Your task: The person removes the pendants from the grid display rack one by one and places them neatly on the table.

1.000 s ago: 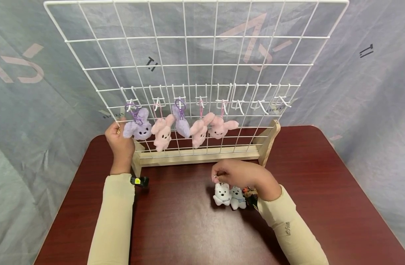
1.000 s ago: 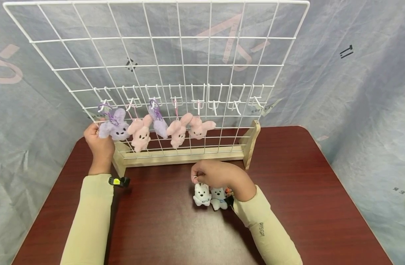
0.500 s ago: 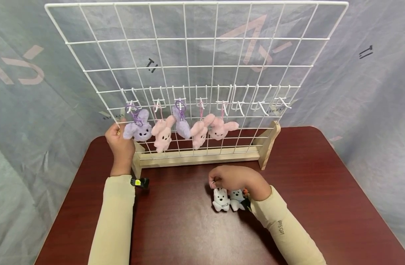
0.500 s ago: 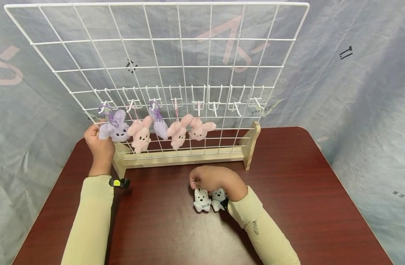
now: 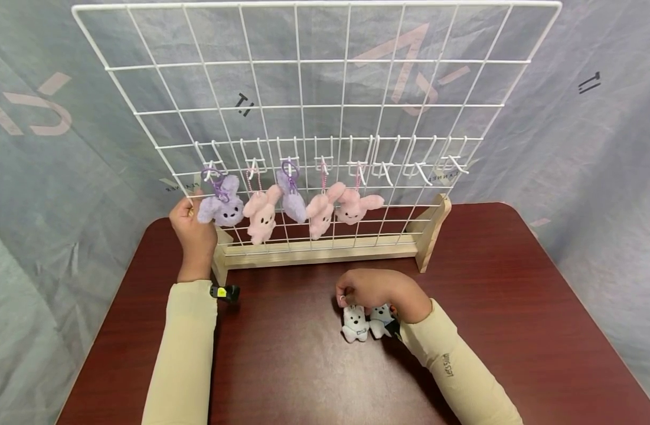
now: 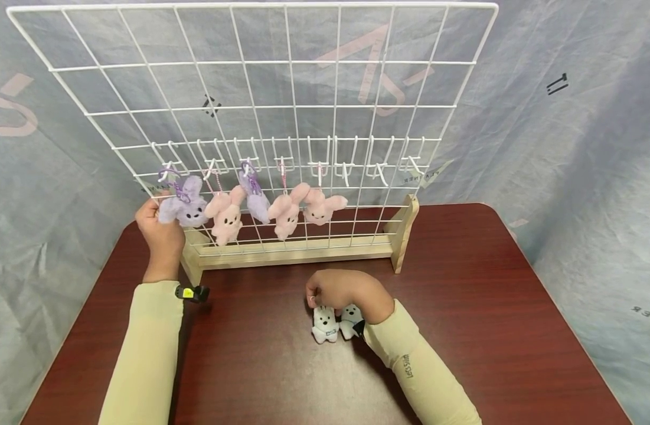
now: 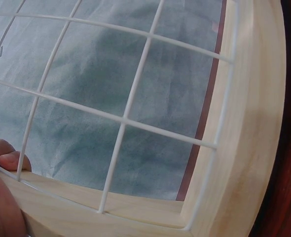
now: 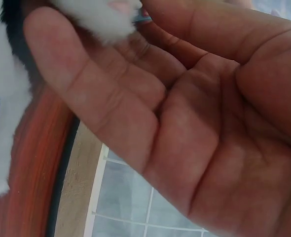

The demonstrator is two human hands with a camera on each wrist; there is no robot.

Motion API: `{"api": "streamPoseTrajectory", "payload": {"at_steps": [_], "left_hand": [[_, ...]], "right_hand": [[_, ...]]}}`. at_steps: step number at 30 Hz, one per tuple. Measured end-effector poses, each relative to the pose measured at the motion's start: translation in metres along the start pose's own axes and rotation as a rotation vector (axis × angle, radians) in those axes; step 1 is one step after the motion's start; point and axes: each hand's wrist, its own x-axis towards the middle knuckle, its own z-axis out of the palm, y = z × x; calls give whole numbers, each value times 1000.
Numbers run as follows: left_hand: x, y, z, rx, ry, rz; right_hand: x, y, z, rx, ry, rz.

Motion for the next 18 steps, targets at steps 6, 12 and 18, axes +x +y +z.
{"api": "streamPoseTrajectory", "payload": {"at_steps": [6, 12, 18], "left_hand": [[0, 0, 0, 8, -4, 7], [0, 1, 1, -5, 0, 6], [0, -1, 1, -1, 14, -2]], "right_hand": [[3, 2, -1, -92, 22, -33], [5, 4, -2, -132, 50, -57], [7, 7, -1, -120, 81, -39]]}}
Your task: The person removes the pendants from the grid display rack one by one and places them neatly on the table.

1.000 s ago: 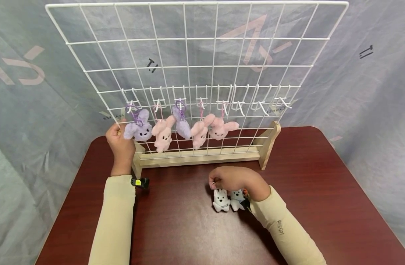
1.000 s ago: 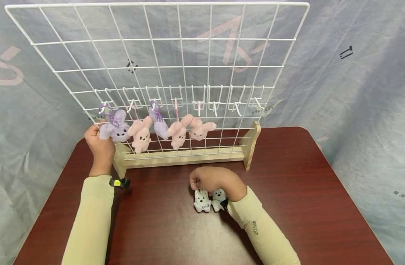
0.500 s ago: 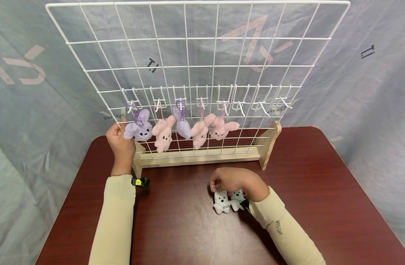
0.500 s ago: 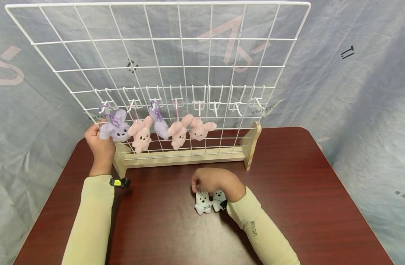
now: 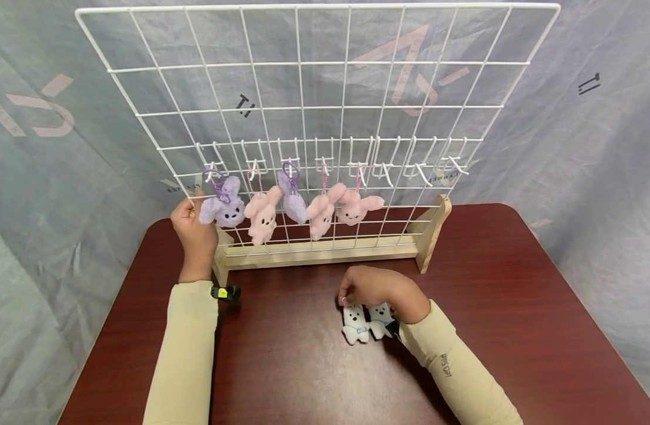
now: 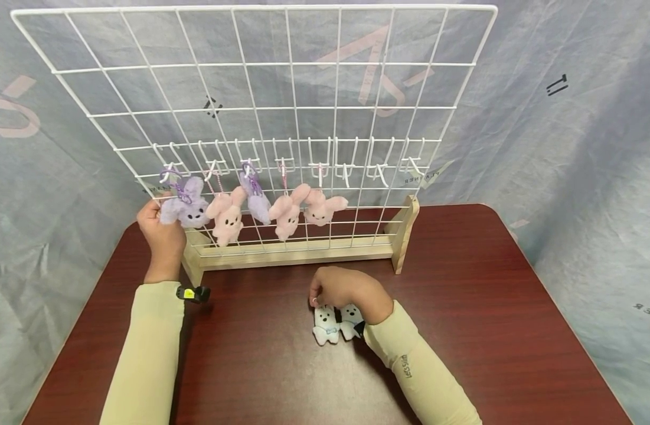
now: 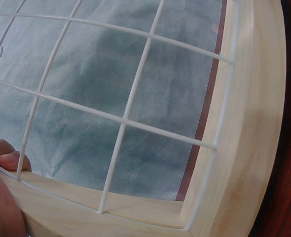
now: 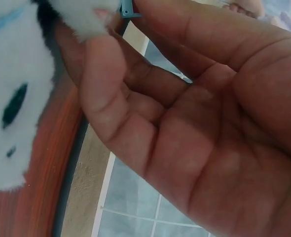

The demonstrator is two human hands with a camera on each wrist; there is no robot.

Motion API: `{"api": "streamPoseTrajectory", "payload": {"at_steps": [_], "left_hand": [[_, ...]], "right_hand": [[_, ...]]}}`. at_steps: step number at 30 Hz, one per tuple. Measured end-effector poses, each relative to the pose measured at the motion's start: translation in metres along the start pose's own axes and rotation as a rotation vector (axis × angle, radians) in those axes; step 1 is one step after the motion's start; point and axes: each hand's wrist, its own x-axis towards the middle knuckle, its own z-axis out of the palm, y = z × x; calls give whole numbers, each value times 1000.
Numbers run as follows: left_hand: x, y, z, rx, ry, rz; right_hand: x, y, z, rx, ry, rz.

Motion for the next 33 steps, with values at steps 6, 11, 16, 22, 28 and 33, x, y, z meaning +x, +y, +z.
{"api": "streamPoseTrajectory", "payload": {"at_steps": [6, 11, 16, 22, 28, 33], "left_hand": [[0, 1, -1, -3, -5, -3], [0, 2, -2, 16, -15, 1], [0, 1, -1, 18, 1, -1], [0, 0, 0, 11, -6, 13], [0, 3, 0, 6, -10, 13], [0, 2, -1, 8, -14, 7]], "right_hand": [[1, 2, 1, 19, 15, 29], [2, 2, 2, 3, 32, 52], [2, 1, 2, -32, 45, 88], [4, -1, 2, -53, 64, 175], [5, -2, 2, -43, 78, 160], [5, -1, -1, -16, 201, 76]]}}
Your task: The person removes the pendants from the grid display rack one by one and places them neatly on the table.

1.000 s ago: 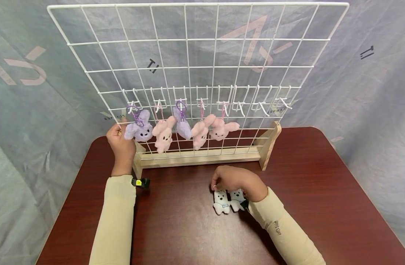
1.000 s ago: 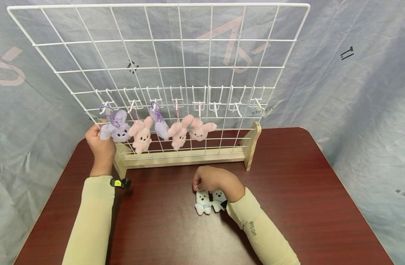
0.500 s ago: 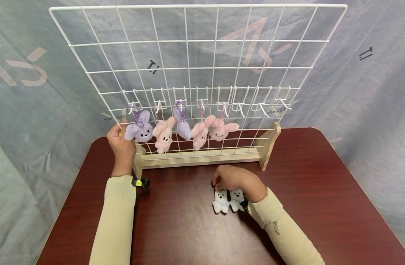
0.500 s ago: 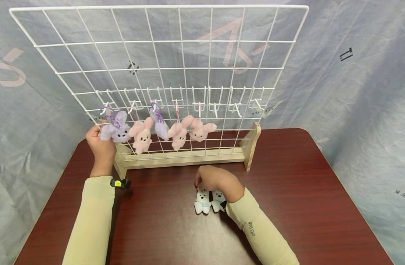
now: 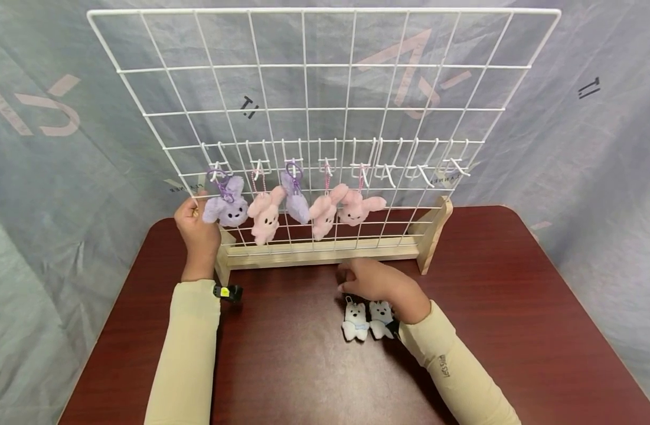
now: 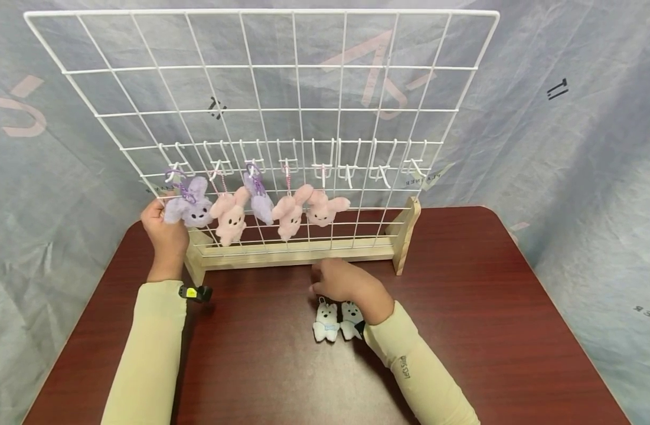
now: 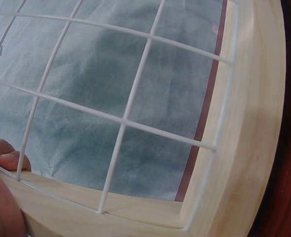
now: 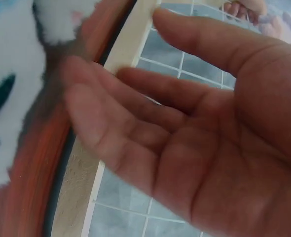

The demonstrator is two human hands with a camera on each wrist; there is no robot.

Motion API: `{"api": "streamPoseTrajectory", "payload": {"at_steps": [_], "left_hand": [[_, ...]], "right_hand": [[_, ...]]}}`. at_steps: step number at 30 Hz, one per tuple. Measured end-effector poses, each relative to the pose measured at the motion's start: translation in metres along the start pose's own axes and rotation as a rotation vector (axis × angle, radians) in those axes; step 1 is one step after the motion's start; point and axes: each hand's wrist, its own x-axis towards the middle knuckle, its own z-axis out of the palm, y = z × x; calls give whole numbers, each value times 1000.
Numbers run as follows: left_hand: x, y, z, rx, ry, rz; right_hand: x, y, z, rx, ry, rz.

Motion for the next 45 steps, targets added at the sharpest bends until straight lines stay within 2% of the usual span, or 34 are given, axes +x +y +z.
{"api": "streamPoseTrajectory", "payload": {"at_steps": [6, 13, 20, 24, 27, 32, 39, 41, 45], "left_hand": [[-2, 8, 3, 0, 2, -23], [-8, 32, 9, -24, -14, -29], [0, 1, 1, -1, -17, -15], [-1, 4, 3, 7, -3, -17], [-3, 14, 6, -7, -3, -16], [-7, 31, 9, -31, -16, -19], [-8, 34, 9, -33, -8, -9], [-8, 33, 9, -23, -8, -2], [-8, 30, 8, -24, -9, 0]], "right_hand": [[-1, 1, -8, 176, 162, 30], [2, 3, -15, 383, 341, -28], [3, 2, -19, 594, 434, -65], [4, 2, -22, 699, 494, -99], [3, -1, -24, 778, 533, -134], [1, -4, -25, 831, 598, -202], [0, -12, -31, 915, 665, -330], [1, -14, -34, 905, 677, -359], [2, -18, -37, 860, 697, -349]]}}
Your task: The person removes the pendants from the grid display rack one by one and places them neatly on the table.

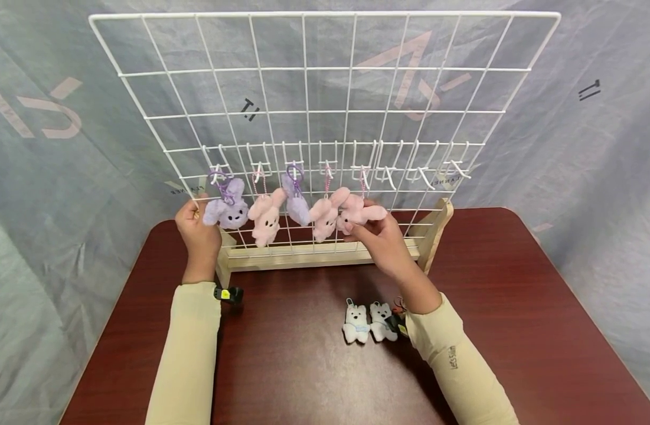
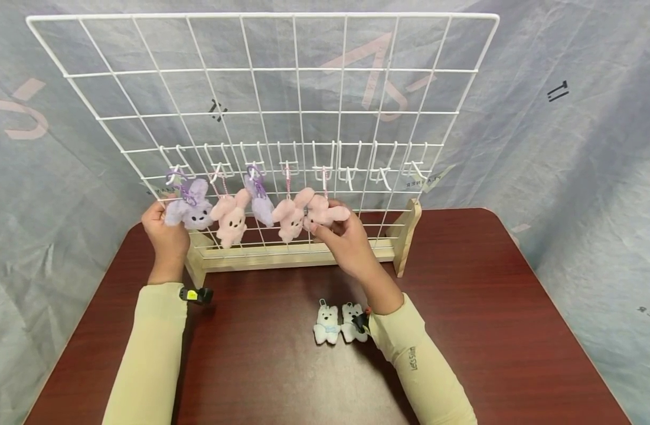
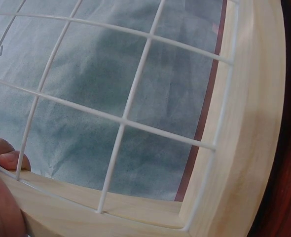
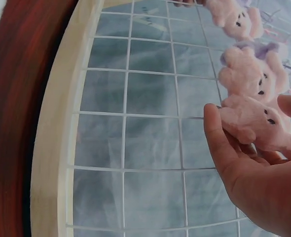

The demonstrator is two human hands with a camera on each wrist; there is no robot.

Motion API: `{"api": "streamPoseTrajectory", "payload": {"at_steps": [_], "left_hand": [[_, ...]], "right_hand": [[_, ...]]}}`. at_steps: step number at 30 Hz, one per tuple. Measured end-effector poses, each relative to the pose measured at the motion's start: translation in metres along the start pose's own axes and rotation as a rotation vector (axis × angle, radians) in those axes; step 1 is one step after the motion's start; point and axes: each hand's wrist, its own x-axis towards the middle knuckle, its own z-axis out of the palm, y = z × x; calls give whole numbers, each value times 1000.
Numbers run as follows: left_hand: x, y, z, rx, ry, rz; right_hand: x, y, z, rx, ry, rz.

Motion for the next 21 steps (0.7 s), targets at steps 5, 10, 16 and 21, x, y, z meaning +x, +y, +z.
{"api": "streamPoseTrajectory", "payload": {"at_steps": [5, 10, 16, 21], "left_hand": [[-1, -1, -2, -11, -6, -8], [0, 0, -1, -18, -4, -22], [0, 1, -1, 4, -3, -34], [0, 1, -1, 0, -1, -33]], "right_hand": [[-2, -5, 1, -110, 88, 56], [-3, -10, 0, -49, 152, 54], [-5, -16, -1, -12, 155, 19], [-6, -19, 0, 8, 167, -5]]}}
